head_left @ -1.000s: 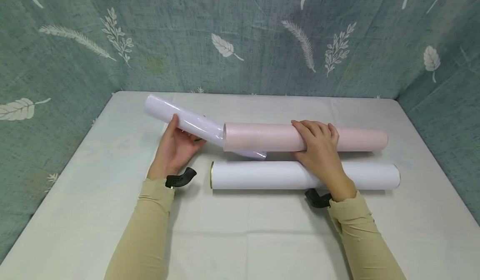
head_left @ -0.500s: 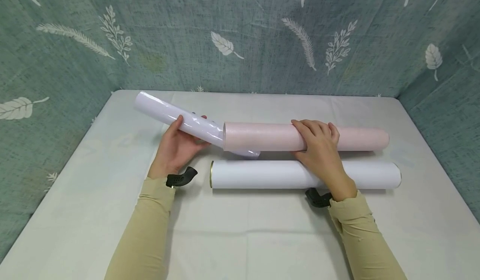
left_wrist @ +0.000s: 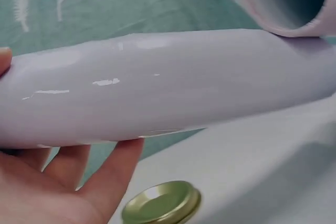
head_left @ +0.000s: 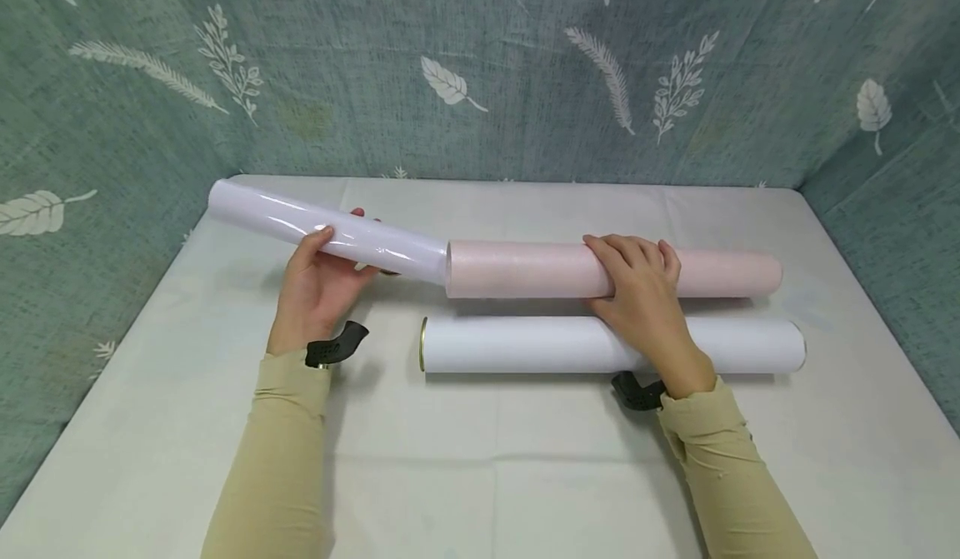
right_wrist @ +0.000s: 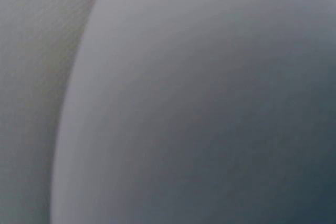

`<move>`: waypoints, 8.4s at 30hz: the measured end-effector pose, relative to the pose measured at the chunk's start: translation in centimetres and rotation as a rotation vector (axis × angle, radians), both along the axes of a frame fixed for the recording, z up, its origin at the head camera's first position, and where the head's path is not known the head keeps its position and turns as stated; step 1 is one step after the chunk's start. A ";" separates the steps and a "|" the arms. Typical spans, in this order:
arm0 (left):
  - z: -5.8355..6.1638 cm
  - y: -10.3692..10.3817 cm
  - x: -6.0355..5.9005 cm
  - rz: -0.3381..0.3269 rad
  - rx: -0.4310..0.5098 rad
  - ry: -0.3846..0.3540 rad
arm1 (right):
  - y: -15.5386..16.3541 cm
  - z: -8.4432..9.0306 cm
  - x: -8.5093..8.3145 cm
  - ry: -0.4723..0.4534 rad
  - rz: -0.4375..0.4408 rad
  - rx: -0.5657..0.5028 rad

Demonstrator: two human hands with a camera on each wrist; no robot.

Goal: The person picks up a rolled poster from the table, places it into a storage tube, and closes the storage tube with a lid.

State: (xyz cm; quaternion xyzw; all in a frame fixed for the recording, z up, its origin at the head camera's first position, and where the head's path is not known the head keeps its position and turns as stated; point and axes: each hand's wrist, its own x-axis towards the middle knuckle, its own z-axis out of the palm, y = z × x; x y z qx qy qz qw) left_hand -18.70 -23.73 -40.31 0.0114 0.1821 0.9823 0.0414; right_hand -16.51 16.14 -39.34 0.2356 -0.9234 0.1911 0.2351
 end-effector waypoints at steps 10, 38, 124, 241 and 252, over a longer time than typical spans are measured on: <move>0.2 -2.5 0.1 0.152 0.140 0.010 | 0.0 0.0 0.0 -0.004 -0.024 -0.001; 0.5 -1.3 0.3 0.167 0.160 0.085 | 0.2 0.1 0.2 0.006 -0.104 -0.021; -0.1 0.3 -0.2 0.267 -0.562 -0.057 | 0.0 -0.1 0.1 -0.039 -0.093 0.014; 1.6 0.5 0.5 0.378 -0.841 0.013 | -0.1 0.0 0.5 -0.072 -0.097 0.014; 2.1 1.1 0.6 0.360 -0.933 0.004 | -0.1 0.1 0.4 -0.082 -0.102 0.018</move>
